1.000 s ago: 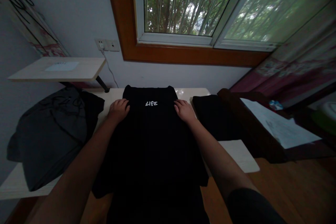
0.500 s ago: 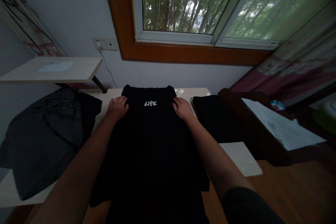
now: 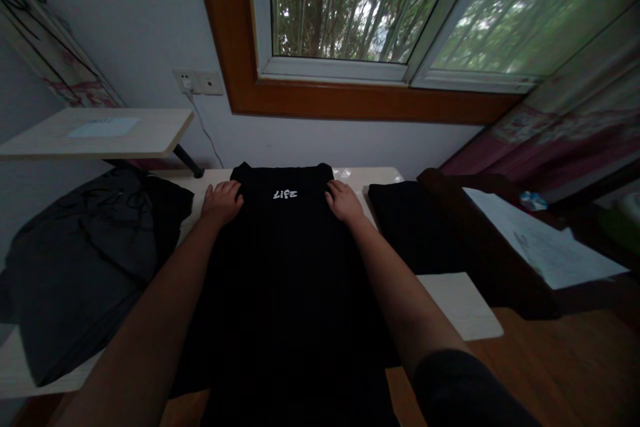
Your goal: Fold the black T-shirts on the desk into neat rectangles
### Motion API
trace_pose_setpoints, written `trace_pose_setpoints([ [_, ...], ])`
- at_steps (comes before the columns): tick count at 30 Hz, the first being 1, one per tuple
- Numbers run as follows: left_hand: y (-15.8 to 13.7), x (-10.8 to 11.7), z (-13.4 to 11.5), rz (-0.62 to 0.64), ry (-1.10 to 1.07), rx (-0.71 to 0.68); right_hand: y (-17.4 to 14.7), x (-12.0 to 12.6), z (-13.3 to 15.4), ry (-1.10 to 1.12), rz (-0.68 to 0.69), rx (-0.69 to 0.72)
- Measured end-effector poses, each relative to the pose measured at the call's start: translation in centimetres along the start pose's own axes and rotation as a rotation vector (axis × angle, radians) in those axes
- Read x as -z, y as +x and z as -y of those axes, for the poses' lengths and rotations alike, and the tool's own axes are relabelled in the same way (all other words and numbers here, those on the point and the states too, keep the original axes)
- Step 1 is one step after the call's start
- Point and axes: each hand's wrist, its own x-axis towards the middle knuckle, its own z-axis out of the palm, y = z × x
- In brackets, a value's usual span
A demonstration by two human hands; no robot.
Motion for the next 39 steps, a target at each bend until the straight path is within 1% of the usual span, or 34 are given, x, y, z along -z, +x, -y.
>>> trace_pose_setpoints([
  [6,-0.9,0.5,0.1,0.000,-0.011,0.026,0.9,-0.2,0.9,-0.009,-0.016,0.009],
  [10,-1.4,0.5,0.5,0.010,-0.024,0.033,0.4,0.1,1.2,-0.014,-0.044,-0.014],
  [14,-2.3,0.6,0.9,0.031,-0.021,0.009,-1.1,0.6,1.1,-0.029,-0.045,-0.038],
  [22,-5.3,1.7,0.7,0.052,0.014,-0.047,-4.5,1.8,-0.1,-0.060,-0.013,-0.022],
  [26,-7.6,2.2,0.7,0.013,0.046,-0.057,-6.8,2.5,-0.7,-0.078,-0.032,-0.049],
  [28,-9.0,2.6,0.6,-0.026,0.044,-0.025,-8.1,3.0,-0.6,-0.079,-0.049,-0.078],
  [31,-11.1,3.4,0.0,-0.069,0.072,0.095,-10.3,4.0,0.0,-0.091,-0.066,-0.146],
  [34,-13.1,4.3,-0.8,-0.053,0.140,0.191,-12.3,5.1,1.0,-0.101,-0.057,-0.210],
  [36,-14.0,4.7,-1.2,-0.024,0.162,0.204,-13.4,5.7,1.7,-0.080,-0.033,-0.222],
  [39,-14.9,5.0,-1.3,0.005,0.154,0.198,-14.8,6.4,2.7,0.019,0.009,-0.209],
])
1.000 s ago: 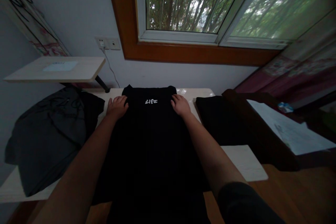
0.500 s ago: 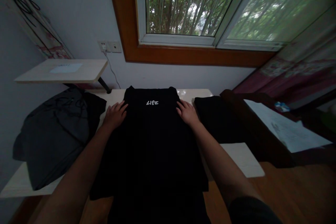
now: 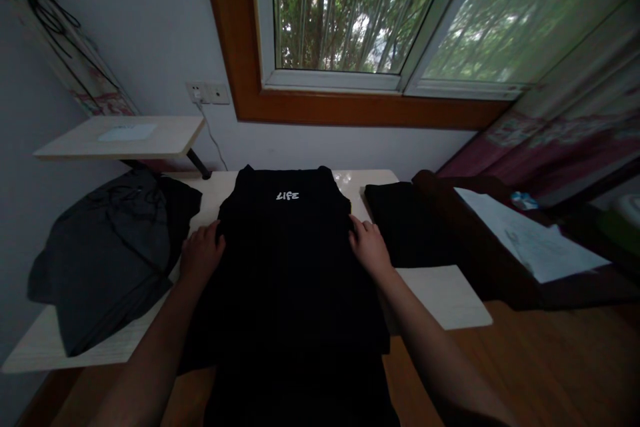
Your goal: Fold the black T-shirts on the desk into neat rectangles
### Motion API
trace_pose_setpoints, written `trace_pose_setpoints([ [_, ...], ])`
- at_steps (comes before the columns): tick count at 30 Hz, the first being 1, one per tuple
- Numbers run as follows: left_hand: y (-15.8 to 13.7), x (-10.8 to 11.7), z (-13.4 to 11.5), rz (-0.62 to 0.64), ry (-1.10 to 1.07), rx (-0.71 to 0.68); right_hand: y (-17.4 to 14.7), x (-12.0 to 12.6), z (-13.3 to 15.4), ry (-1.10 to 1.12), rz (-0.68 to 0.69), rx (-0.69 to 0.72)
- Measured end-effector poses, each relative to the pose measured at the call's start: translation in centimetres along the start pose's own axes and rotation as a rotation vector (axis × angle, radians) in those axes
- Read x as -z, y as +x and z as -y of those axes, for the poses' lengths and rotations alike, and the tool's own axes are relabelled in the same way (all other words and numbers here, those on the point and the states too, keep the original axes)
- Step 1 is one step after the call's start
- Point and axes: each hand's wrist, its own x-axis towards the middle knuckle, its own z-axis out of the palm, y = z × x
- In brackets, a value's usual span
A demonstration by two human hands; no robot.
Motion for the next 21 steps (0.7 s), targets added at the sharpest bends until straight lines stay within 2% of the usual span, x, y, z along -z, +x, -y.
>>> trace_pose_setpoints([
  [6,-1.3,0.6,0.3,0.074,-0.077,-0.009,-1.8,0.9,-0.1,0.240,0.147,-0.087],
  [11,-2.4,2.6,0.5,0.243,-0.072,0.052,-2.9,1.7,-1.3,0.471,0.162,-0.139],
  [16,-2.6,3.7,1.5,0.370,-0.218,0.036,-4.0,2.3,-2.2,0.654,0.217,-0.255],
  [21,-2.9,3.1,3.4,0.484,-0.409,-0.029,-4.8,3.3,-2.2,0.836,0.415,-0.280],
])
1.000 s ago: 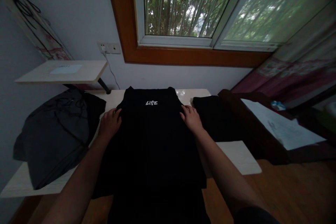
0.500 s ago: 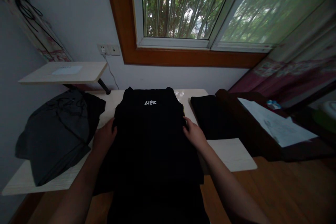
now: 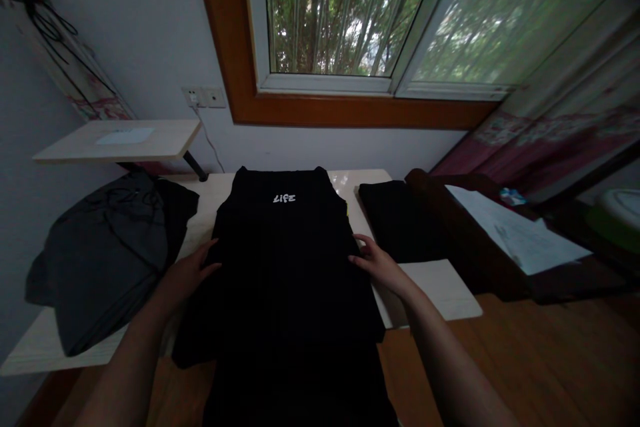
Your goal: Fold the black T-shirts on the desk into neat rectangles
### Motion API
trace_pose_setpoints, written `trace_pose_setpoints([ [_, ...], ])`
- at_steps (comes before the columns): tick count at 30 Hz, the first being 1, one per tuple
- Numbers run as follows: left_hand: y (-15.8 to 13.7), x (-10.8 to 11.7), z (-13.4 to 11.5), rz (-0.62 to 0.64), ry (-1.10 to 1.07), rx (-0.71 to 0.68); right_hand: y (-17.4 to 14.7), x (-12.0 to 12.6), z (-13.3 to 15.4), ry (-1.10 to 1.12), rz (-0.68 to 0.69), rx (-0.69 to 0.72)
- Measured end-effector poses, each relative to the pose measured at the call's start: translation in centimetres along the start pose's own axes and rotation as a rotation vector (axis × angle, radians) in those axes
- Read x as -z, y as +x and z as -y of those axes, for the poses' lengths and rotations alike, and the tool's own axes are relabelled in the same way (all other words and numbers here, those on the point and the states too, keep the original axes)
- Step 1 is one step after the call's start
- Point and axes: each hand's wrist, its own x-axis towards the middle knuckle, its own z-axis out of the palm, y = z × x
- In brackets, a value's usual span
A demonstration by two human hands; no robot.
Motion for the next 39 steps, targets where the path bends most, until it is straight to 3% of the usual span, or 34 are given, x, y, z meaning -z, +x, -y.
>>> trace_pose_setpoints([
  [4,0.1,0.1,1.7,0.095,-0.138,-0.058,-0.8,0.2,0.7,0.181,0.173,-0.007],
  [9,0.5,0.5,2.8,0.170,-0.243,-0.083,-1.0,0.7,0.6,0.156,0.249,-0.116],
  [13,0.7,0.3,3.1,0.196,-0.238,-0.096,-1.2,1.1,0.4,0.174,0.298,-0.111],
  [16,0.8,0.2,3.0,0.130,-0.159,-0.147,-1.5,1.0,1.1,0.209,0.299,-0.091],
  [22,1.1,0.5,-1.3,-0.136,-0.037,-0.161,-1.3,-1.2,5.1,0.397,0.302,0.014],
  [28,1.7,-0.3,-7.6,-0.047,-0.204,-0.232,0.3,-4.2,8.5,0.532,0.686,0.030],
  [31,1.6,-1.2,-9.9,-0.011,-0.252,-0.289,1.7,-4.7,8.3,0.479,0.551,0.072],
  [36,0.7,-3.0,-13.4,0.039,-0.258,-0.448,4.6,-4.3,5.4,0.362,-0.003,0.150],
  [39,0.6,-4.4,-15.4,0.036,-0.237,-0.598,5.8,-3.8,3.5,0.259,-0.214,0.163],
])
